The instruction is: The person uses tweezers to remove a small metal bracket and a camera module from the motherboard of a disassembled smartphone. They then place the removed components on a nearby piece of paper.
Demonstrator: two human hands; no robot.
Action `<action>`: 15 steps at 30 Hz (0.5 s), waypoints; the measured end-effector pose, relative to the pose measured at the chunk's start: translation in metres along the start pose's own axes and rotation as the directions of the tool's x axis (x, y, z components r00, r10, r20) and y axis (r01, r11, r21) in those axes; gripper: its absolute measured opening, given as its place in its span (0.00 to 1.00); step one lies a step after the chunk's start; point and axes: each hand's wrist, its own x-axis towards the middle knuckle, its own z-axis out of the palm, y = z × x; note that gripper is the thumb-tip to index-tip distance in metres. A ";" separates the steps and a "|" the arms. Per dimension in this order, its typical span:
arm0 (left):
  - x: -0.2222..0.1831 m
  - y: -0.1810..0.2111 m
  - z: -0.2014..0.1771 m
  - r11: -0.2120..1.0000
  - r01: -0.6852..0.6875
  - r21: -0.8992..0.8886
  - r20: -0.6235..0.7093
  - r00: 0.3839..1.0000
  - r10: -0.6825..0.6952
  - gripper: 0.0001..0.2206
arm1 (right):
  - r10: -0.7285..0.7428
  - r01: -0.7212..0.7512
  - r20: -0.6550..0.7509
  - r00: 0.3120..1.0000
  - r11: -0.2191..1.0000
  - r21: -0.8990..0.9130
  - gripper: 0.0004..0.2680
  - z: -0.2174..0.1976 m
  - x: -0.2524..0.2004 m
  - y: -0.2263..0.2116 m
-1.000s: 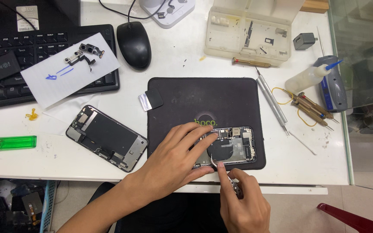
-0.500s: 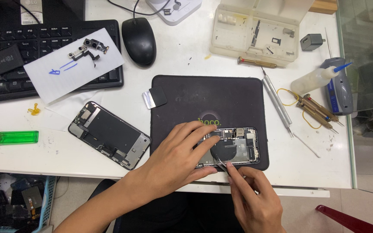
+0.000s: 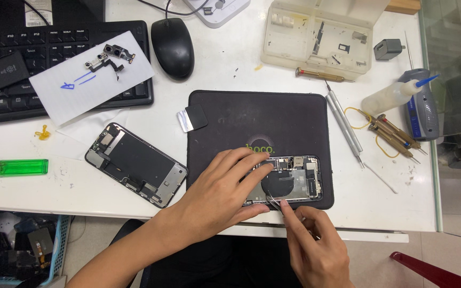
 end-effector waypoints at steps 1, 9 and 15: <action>0.000 0.000 0.000 1.000 -0.002 0.001 -0.001 1.000 0.002 0.30 | -0.011 0.011 0.006 1.000 1.000 -0.020 0.17 0.000 -0.001 -0.001; 0.000 0.000 0.001 1.000 -0.002 0.005 0.007 1.000 0.002 0.30 | -0.019 0.016 -0.024 1.000 0.990 -0.141 0.19 0.007 -0.002 -0.012; 0.001 0.002 0.001 1.000 -0.011 0.000 0.003 1.000 0.011 0.24 | -0.185 0.172 -0.049 0.981 0.963 -0.208 0.17 0.004 0.003 -0.004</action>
